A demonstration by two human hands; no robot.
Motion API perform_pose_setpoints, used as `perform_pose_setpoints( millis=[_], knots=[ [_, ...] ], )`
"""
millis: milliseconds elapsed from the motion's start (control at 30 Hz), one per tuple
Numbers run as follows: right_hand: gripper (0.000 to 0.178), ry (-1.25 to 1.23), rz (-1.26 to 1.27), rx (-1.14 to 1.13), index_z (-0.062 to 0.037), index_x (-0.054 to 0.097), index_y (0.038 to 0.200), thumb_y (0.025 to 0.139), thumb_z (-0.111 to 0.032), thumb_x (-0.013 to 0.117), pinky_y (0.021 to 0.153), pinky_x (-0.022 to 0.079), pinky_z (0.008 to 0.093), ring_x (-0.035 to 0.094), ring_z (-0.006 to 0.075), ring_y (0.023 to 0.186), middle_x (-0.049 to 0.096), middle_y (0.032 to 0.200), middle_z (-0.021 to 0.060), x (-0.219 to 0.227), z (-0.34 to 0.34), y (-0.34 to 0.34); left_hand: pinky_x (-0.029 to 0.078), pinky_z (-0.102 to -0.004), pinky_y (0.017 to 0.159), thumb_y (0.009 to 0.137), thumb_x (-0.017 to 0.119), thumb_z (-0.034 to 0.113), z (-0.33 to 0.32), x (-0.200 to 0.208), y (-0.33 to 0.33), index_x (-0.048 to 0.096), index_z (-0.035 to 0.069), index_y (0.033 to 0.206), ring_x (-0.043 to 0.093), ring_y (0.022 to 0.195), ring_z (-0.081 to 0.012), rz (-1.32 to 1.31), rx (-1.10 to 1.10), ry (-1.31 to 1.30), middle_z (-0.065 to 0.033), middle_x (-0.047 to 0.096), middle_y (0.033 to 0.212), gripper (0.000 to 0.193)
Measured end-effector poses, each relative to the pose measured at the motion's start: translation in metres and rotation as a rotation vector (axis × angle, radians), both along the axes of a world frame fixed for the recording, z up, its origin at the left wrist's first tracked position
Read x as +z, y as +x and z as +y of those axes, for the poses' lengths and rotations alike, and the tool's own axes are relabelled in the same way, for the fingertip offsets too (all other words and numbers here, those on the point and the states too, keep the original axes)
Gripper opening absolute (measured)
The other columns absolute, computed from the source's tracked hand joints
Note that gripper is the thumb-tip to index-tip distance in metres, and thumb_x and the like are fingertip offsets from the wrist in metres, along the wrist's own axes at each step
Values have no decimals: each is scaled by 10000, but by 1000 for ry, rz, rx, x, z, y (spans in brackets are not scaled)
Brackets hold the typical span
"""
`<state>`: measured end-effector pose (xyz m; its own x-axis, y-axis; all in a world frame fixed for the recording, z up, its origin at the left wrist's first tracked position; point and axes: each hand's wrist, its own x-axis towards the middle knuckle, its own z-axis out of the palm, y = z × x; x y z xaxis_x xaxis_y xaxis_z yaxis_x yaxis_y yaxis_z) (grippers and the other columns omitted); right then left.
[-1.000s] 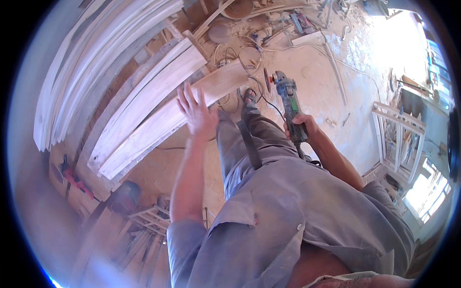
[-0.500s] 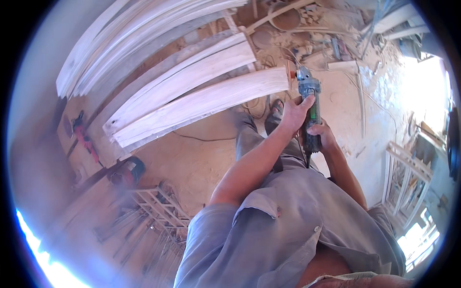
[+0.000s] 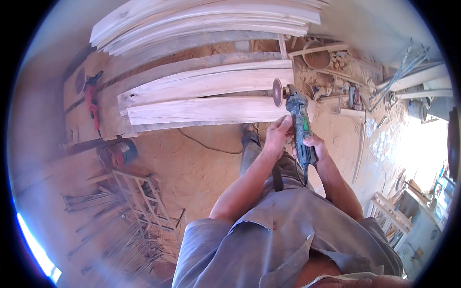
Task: The person assembles a wooden structure by placing planks onto a frame and securing them with a nail gun. They also use an angle grinder to smooth the edges of a plank before fitting it into the assembly.
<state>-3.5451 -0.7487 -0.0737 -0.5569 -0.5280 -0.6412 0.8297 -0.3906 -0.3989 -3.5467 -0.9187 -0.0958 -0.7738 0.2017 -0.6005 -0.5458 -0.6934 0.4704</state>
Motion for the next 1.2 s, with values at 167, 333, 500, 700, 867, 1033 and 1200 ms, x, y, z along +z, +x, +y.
perform_pose_setpoints(
  millis=[167,333,500,700,867,1033,1200],
  knots=[
    [537,-177,-74,106,37,570,1161,728,-260,679,659,556,446,674,318,742,669,922,195,-11,-65,-68,506,-400,905,879,733,235,-87,-78,4,326,23,1504,613,1097,-309,-496,586,-523,-205,557,1335,775],
    [549,-259,-42,169,44,562,1174,760,-298,676,660,557,439,672,316,733,666,921,196,-34,-129,-142,434,-458,1063,828,780,312,-182,-46,-45,210,74,1551,394,1394,-350,-998,523,-807,-231,232,1594,951],
    [513,-323,-95,220,52,580,1138,777,-305,657,656,558,421,674,307,741,663,920,188,-62,-205,-197,375,-505,1077,709,816,552,-233,-73,-73,91,131,1577,309,1394,-391,-1291,400,-839,-304,178,1531,1207],
    [596,-208,-32,319,49,570,1204,810,-395,627,631,547,371,663,253,715,663,929,156,-91,-223,-227,404,-547,987,580,833,700,-246,-78,-91,-12,117,1582,388,1240,-466,-1319,283,-825,-379,248,1378,1435],
    [664,-148,-14,355,58,520,1299,846,-416,625,590,539,359,663,251,709,661,942,170,-86,-208,-233,439,-531,964,609,841,644,-253,-78,-93,-20,51,1569,408,1230,-448,-1361,246,-865,-380,273,1364,1420],
    [717,-194,-64,339,99,491,1318,867,-440,633,583,542,326,666,239,720,664,938,186,-71,-211,-244,492,-471,957,665,835,464,-249,-74,-57,16,11,1562,503,1180,-443,-1219,353,-896,-396,338,1336,1296],
    [674,-193,-37,328,107,515,1274,886,-433,625,589,553,320,658,229,705,665,935,189,-66,-214,-249,494,-522,970,631,822,286,-250,-62,-15,58,103,1592,561,1145,-475,-1084,599,-843,-347,365,1395,1242]
  ],
)
